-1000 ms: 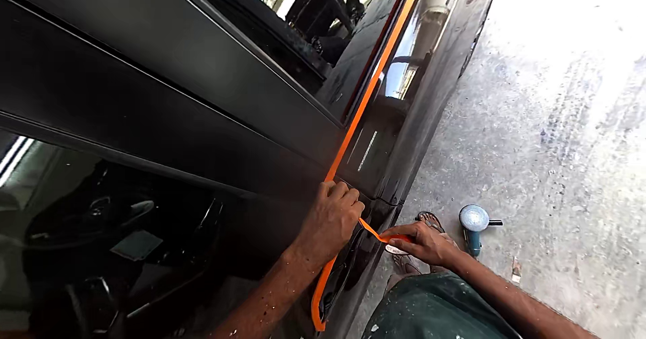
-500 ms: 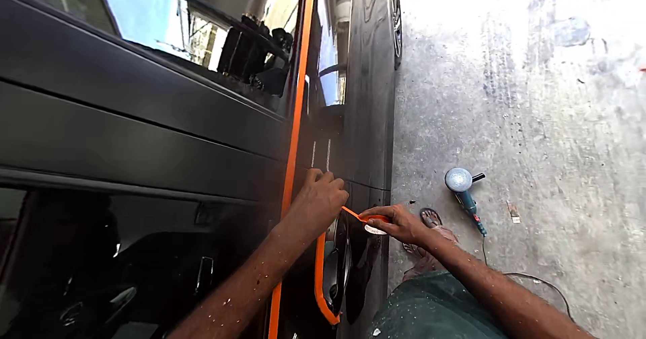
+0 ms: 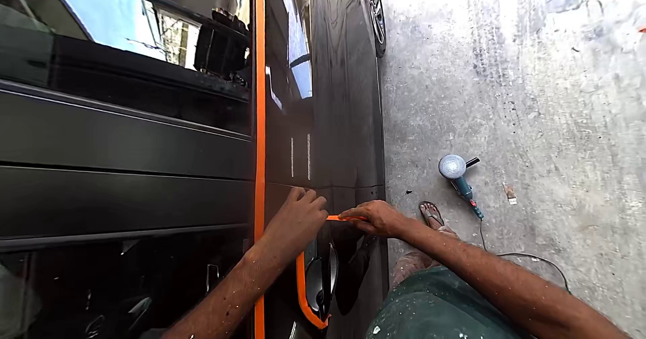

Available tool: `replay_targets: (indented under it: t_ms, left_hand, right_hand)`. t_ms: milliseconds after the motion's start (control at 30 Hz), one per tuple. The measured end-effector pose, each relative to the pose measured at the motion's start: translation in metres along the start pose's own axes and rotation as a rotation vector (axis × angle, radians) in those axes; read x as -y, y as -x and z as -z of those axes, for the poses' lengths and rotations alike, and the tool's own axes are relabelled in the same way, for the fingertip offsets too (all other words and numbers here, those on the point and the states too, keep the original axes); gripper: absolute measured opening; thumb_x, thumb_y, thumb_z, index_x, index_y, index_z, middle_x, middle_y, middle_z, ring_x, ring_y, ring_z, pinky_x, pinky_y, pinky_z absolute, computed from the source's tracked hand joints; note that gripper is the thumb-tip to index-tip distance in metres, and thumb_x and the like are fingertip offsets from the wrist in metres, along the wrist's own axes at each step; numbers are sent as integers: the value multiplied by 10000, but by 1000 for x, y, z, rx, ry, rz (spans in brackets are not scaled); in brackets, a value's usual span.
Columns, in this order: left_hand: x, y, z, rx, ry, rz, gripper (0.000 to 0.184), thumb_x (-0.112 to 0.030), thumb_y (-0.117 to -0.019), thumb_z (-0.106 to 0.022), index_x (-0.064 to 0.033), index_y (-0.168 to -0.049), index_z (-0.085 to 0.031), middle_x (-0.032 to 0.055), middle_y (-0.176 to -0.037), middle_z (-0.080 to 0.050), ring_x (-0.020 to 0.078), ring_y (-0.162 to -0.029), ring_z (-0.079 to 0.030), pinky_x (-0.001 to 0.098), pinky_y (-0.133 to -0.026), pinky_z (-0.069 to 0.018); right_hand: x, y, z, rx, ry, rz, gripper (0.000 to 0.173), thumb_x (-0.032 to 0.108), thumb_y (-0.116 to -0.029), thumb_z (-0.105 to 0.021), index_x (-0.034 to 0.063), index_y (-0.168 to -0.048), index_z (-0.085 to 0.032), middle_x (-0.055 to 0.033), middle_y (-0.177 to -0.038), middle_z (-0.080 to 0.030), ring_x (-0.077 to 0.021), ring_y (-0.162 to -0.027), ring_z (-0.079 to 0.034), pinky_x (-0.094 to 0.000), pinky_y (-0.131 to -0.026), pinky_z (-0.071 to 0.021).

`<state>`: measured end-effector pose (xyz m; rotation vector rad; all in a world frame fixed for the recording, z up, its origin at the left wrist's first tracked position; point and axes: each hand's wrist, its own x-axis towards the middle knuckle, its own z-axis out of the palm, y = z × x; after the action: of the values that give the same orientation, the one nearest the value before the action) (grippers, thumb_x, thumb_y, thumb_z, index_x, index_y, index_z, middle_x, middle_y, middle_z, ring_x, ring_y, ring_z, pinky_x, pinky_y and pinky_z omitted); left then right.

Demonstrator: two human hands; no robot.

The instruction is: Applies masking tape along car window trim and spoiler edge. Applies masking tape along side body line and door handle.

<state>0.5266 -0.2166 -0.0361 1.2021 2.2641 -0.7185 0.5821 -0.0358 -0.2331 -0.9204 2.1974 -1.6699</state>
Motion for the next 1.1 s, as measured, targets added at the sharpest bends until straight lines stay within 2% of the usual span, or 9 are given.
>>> replay_targets:
  t_ms: [167, 333, 433, 500, 600, 733, 833, 1000, 1100]
  left_hand:
    - [-17, 2, 8, 96, -26, 66, 162, -58, -941, -621, -122, -904, -766, 54, -1055, -697, 260, -1061, -630, 507, -1032, -422]
    - [-53, 4, 13, 184, -127, 224, 234, 22, -951, -547, 12, -1090, -735, 156, -1223, -676, 337, -1189, -610, 532, -1078, -414]
    - [-66, 4, 11, 221, -216, 270, 289, 36, -959, -527, 26, -1182, -709, 169, -1289, -649, 337, -1207, -606, 505, -1041, -446]
    - [-68, 4, 10, 252, -235, 286, 317, 40, -962, -524, 24, -1232, -689, 166, -1324, -633, 339, -1232, -598, 501, -1043, -452]
    - [-65, 2, 9, 251, -208, 276, 289, 37, -953, -541, 18, -1192, -702, 159, -1317, -640, 335, -1256, -587, 500, -1051, -449]
    - [-48, -6, 10, 235, -117, 240, 195, -21, -948, -578, -17, -1066, -734, 135, -1237, -659, 323, -1206, -592, 479, -996, -468]
    - [-30, -13, 14, 274, -57, 178, 150, -82, -949, -607, -88, -975, -755, 81, -1199, -656, 295, -1204, -561, 477, -1001, -435]
    - [-8, -20, 12, 292, -58, 79, 166, -137, -953, -616, -173, -947, -778, 28, -1129, -669, 264, -1166, -559, 474, -995, -404]
    - [-7, -26, 12, 343, -99, 57, 185, -140, -948, -613, -194, -988, -785, 21, -1140, -667, 256, -1169, -552, 470, -1012, -388]
  right_hand:
    - [10, -2, 1, 3, 123, -46, 319, 256, -1072, -503, 231, -1334, -684, -100, -952, -719, -264, -830, -707, -475, -725, -571]
    - [8, -7, -7, -91, 224, -2, 305, 230, -1064, -509, 215, -1302, -699, -91, -968, -729, -241, -831, -723, -431, -706, -592]
    - [9, -10, -12, -114, 266, 15, 303, 201, -1044, -537, 203, -1300, -698, -97, -893, -702, -252, -763, -703, -425, -650, -578]
    - [11, -10, -14, -123, 230, 15, 294, 193, -1041, -540, 188, -1282, -708, -98, -903, -708, -248, -775, -709, -424, -661, -580]
    - [15, -10, -12, -33, 81, -71, 322, 223, -1068, -499, 188, -1326, -688, -113, -1013, -735, -268, -883, -725, -462, -751, -579]
    - [14, -13, -7, 28, -82, -136, 322, 228, -1065, -520, 211, -1347, -676, -92, -1023, -744, -259, -933, -715, -496, -820, -568]
    - [12, -12, -8, 16, -183, -143, 300, 209, -1055, -547, 198, -1318, -691, -67, -1009, -756, -227, -901, -724, -506, -820, -583]
    - [12, -15, -11, 22, -315, -210, 275, 242, -1056, -570, 197, -1288, -712, -62, -1011, -753, -199, -890, -718, -481, -816, -587]
    - [8, -16, -16, 0, -407, -201, 263, 225, -1052, -585, 160, -1264, -726, -72, -1036, -753, -174, -901, -715, -434, -827, -586]
